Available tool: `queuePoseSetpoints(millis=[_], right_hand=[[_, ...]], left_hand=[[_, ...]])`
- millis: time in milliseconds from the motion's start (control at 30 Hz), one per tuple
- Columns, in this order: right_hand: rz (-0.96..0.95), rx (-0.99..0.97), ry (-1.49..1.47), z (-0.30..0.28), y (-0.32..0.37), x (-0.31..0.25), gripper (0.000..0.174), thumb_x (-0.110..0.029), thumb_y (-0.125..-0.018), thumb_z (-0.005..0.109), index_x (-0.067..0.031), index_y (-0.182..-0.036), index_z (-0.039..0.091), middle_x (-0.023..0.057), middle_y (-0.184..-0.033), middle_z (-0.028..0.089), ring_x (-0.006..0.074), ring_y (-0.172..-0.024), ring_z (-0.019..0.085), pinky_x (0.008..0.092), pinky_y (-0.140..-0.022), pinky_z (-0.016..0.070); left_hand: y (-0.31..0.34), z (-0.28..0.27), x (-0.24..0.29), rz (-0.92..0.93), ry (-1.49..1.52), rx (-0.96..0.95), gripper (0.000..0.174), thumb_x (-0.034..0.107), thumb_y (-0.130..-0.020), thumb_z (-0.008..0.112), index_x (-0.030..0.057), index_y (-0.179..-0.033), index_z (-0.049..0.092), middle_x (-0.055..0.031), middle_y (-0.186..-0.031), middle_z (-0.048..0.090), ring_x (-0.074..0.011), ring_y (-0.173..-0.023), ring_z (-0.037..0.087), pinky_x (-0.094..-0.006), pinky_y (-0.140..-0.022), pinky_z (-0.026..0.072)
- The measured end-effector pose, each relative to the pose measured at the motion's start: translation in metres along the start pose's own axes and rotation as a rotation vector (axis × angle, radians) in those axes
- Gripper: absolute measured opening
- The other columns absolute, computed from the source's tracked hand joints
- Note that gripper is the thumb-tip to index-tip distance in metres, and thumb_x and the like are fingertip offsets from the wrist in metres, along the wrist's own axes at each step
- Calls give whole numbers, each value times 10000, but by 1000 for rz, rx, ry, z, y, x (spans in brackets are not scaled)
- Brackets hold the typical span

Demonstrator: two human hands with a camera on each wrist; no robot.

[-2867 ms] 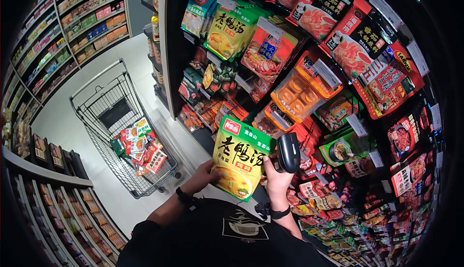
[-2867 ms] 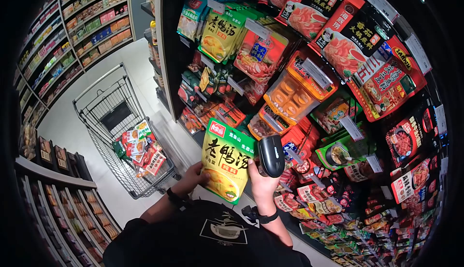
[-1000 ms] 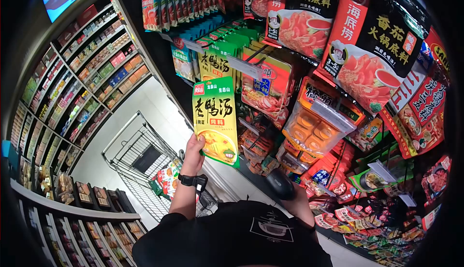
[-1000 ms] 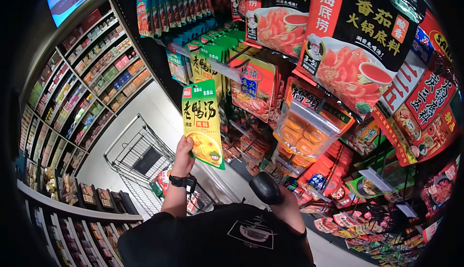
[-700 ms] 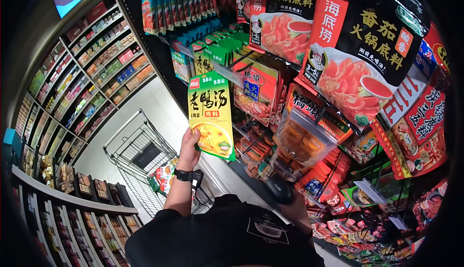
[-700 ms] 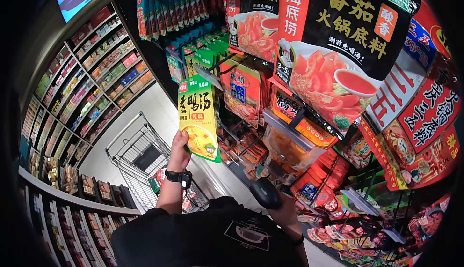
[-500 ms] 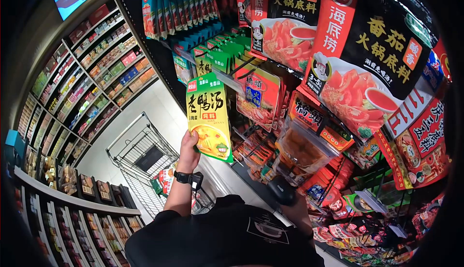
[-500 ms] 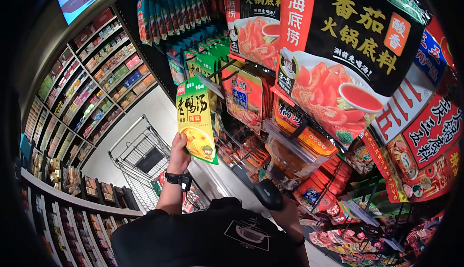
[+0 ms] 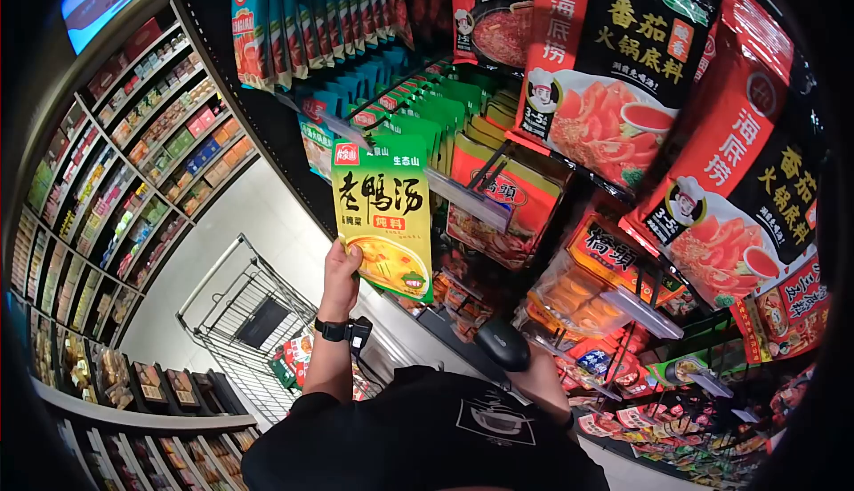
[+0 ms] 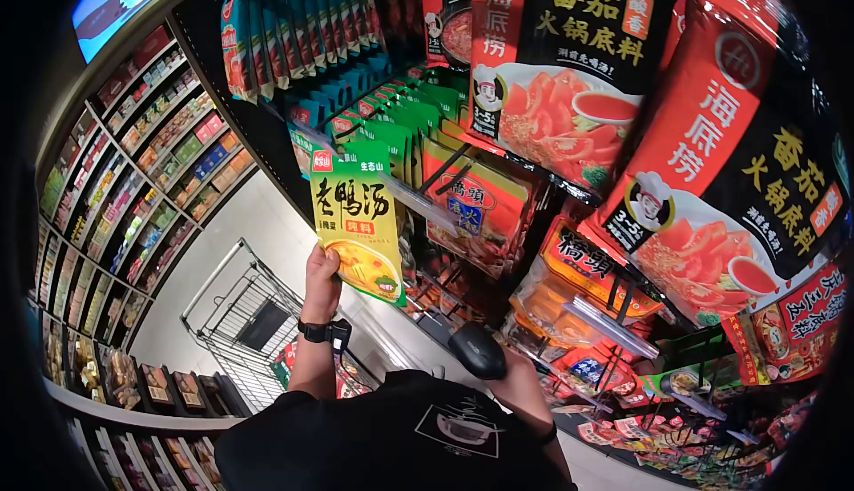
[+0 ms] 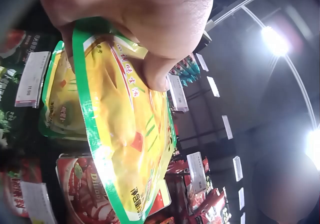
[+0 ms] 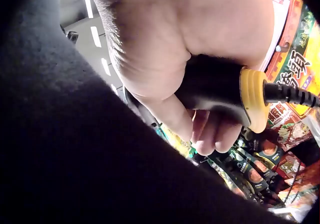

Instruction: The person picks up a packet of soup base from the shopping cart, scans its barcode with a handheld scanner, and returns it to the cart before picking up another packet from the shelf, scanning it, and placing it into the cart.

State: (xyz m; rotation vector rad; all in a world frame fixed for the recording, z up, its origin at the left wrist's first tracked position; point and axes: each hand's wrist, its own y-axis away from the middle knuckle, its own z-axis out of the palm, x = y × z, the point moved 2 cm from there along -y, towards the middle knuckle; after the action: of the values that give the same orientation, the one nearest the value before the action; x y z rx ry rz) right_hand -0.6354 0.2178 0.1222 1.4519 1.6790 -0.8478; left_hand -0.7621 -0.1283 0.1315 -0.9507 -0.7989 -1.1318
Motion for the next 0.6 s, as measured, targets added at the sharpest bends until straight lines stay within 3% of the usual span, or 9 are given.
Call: queuePoseSetpoints(millis=[300,600], right_hand=[[65,88,-45,16,-12,-23,256,-64,-715,664,3,-957,616,182,-843,638,313,-826,645,352,-724,480],[83,145,-20,10,-12,-36,252,-32,-717,653,4,-963,612,172,-855,636,318,-826,640,342,-738,482]], left_hand=[[-36,-9,-5,38,38,-83,439,255,-887,608,2,-1219,470,-75,-1157,588,-165,-1050,556,-308,-935,413],[-45,-16,-18,10,104,-49,444,236,-870,636,-1,-1208,475,-83,-1154,589,-165,-1040,563,-302,-915,428]])
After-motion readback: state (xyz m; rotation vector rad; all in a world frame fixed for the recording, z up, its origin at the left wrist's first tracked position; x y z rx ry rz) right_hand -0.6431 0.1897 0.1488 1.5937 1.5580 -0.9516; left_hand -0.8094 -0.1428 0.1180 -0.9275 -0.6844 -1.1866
